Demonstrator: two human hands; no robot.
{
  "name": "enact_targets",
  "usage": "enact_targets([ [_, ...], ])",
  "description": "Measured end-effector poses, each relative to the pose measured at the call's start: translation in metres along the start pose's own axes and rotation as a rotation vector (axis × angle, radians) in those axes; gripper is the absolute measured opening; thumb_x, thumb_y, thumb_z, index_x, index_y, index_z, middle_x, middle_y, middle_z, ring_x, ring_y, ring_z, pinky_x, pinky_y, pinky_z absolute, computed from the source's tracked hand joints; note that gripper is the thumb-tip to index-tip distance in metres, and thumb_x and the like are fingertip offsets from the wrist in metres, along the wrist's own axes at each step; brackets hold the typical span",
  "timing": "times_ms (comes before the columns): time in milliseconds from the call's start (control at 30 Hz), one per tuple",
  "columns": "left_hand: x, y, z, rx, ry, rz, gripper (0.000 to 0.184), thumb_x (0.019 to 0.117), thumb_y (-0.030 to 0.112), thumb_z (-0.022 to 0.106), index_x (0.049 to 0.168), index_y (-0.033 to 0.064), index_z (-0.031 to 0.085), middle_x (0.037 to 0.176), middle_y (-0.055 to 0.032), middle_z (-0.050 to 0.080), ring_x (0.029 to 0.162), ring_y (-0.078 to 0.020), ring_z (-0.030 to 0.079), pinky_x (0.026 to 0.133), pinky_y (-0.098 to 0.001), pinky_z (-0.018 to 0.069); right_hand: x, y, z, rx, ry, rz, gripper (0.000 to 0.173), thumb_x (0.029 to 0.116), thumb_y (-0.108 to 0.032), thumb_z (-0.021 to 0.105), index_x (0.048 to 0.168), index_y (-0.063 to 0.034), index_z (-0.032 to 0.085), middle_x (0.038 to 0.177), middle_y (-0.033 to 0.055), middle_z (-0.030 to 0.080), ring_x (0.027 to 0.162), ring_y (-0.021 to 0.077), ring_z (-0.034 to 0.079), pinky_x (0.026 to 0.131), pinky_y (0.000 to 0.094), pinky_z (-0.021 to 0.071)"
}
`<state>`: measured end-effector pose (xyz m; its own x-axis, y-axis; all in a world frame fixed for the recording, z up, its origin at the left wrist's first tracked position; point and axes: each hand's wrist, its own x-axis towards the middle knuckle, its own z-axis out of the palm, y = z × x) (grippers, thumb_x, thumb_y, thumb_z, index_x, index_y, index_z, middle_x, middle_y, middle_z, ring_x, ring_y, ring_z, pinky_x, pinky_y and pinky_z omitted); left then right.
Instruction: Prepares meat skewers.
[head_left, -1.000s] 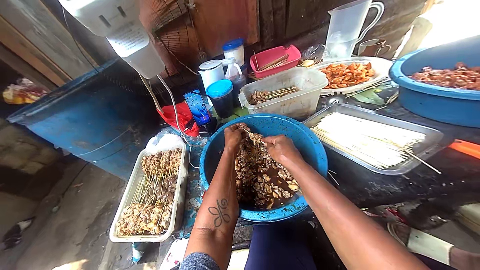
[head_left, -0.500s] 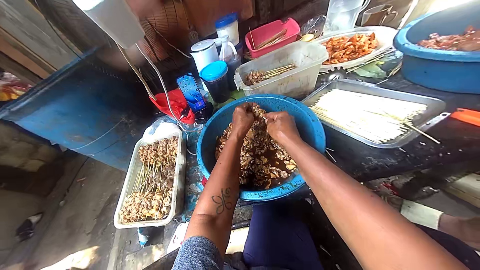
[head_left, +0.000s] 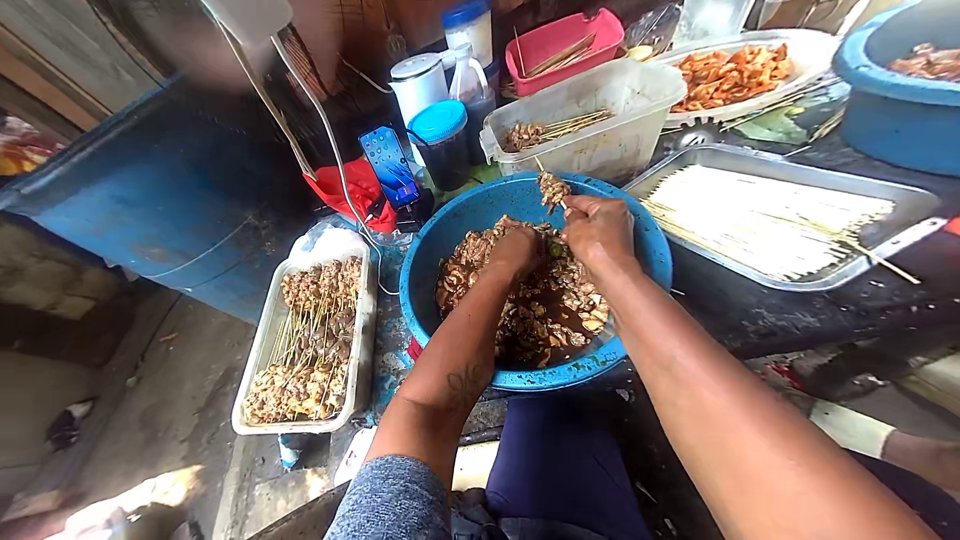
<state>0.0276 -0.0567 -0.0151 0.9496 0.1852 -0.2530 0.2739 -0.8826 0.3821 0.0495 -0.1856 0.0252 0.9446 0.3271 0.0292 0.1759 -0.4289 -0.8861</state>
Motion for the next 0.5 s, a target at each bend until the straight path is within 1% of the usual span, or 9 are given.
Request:
enact_targets([
  [67,0.003,-0.013,-0.007,-0.133,0.066,-0.003,0.019,0.0954,0.009,0.066,0.110,0.0002,0.074,0.114,-0.0229,0.070,0.112,-0.0388,0.066,0.097,-0.0606,0.0502,0.000,0.000,0.000,0.010,-0.009,0.010,0.034,0.1081,-0.008,0.046,0.134,-0.0017,0.068,0.120,0.0234,0.070,0.101,0.0343,0.069,0.095,0.0538,0.0518],
  [133,0.002,-0.029,-0.011,-0.361,0.159,-0.008,0.017,0.0956,0.007,0.065,0.108,-0.0032,0.073,0.108,-0.0220,0.071,0.105,-0.0344,0.068,0.095,-0.0564,0.0518,0.001,0.002,-0.001,0.014,-0.009,0.017,0.034,0.1087,-0.010,0.046,0.134,-0.0027,0.068,0.121,0.0230,0.069,0.100,0.0335,0.069,0.094,0.0533,0.0523],
  [167,-0.001,-0.034,-0.014,-0.505,0.209,-0.032,0.018,0.0968,0.006,0.065,0.109,-0.0049,0.071,0.105,-0.0208,0.071,0.100,-0.0306,0.067,0.093,-0.0521,0.0527,0.001,0.002,-0.001,0.015,-0.014,0.022,0.034,0.1088,-0.010,0.046,0.134,-0.0031,0.068,0.121,0.0227,0.069,0.100,0.0333,0.069,0.094,0.0531,0.0520],
  [267,-0.008,-0.042,-0.016,-1.006,0.355,-0.096,0.012,0.0972,0.003,0.064,0.104,-0.0068,0.065,0.088,-0.0119,0.065,0.077,-0.0154,0.061,0.075,-0.0344,0.0543,0.002,0.001,0.000,0.011,-0.062,0.036,0.034,0.1092,-0.010,0.047,0.134,-0.0038,0.068,0.123,0.0224,0.069,0.102,0.0333,0.069,0.095,0.0532,0.0519],
  [333,-0.007,-0.042,-0.018,-1.258,0.403,-0.109,0.007,0.0976,0.000,0.060,0.102,-0.0048,0.062,0.081,-0.0080,0.065,0.068,-0.0123,0.062,0.067,-0.0293,0.0563,0.002,-0.001,0.000,-0.019,-0.091,0.028,0.034,0.1088,-0.008,0.046,0.133,-0.0039,0.069,0.116,0.0224,0.070,0.098,0.0341,0.068,0.092,0.0541,0.0515],
  [367,-0.006,-0.041,-0.019,-1.343,0.420,-0.112,0.005,0.0982,0.000,0.057,0.101,-0.0030,0.060,0.078,-0.0068,0.064,0.065,-0.0123,0.062,0.064,-0.0287,0.0564,0.001,-0.002,0.000,-0.041,-0.107,0.019,0.033,0.1089,-0.008,0.046,0.133,-0.0036,0.069,0.113,0.0228,0.071,0.097,0.0351,0.068,0.092,0.0549,0.0513],
  [433,-0.002,-0.042,-0.019,-1.438,0.469,-0.133,0.008,0.0986,-0.001,0.053,0.105,-0.0014,0.057,0.079,-0.0063,0.060,0.064,-0.0133,0.059,0.062,-0.0297,0.0543,-0.002,-0.003,-0.001,-0.088,-0.141,-0.001,0.033,0.1090,-0.008,0.046,0.132,-0.0029,0.069,0.113,0.0239,0.071,0.101,0.0378,0.068,0.094,0.0570,0.0505],
  [467,-0.001,-0.042,-0.020,-1.473,0.496,-0.149,0.012,0.0987,-0.001,0.052,0.110,-0.0016,0.057,0.080,-0.0060,0.059,0.064,-0.0130,0.057,0.061,-0.0292,0.0530,-0.003,-0.004,-0.002,-0.113,-0.167,-0.006,0.033,0.1092,-0.008,0.046,0.133,-0.0032,0.069,0.116,0.0242,0.071,0.105,0.0392,0.068,0.096,0.0584,0.0497],
  [500,-0.001,-0.041,-0.021,-1.506,0.495,-0.152,0.018,0.1005,-0.001,0.050,0.118,-0.0016,0.054,0.082,-0.0054,0.058,0.064,-0.0119,0.057,0.061,-0.0279,0.0523,-0.003,-0.005,-0.002,-0.132,-0.186,-0.013,0.033,0.1095,-0.008,0.046,0.133,-0.0035,0.069,0.118,0.0245,0.071,0.108,0.0401,0.067,0.097,0.0595,0.0489],
])
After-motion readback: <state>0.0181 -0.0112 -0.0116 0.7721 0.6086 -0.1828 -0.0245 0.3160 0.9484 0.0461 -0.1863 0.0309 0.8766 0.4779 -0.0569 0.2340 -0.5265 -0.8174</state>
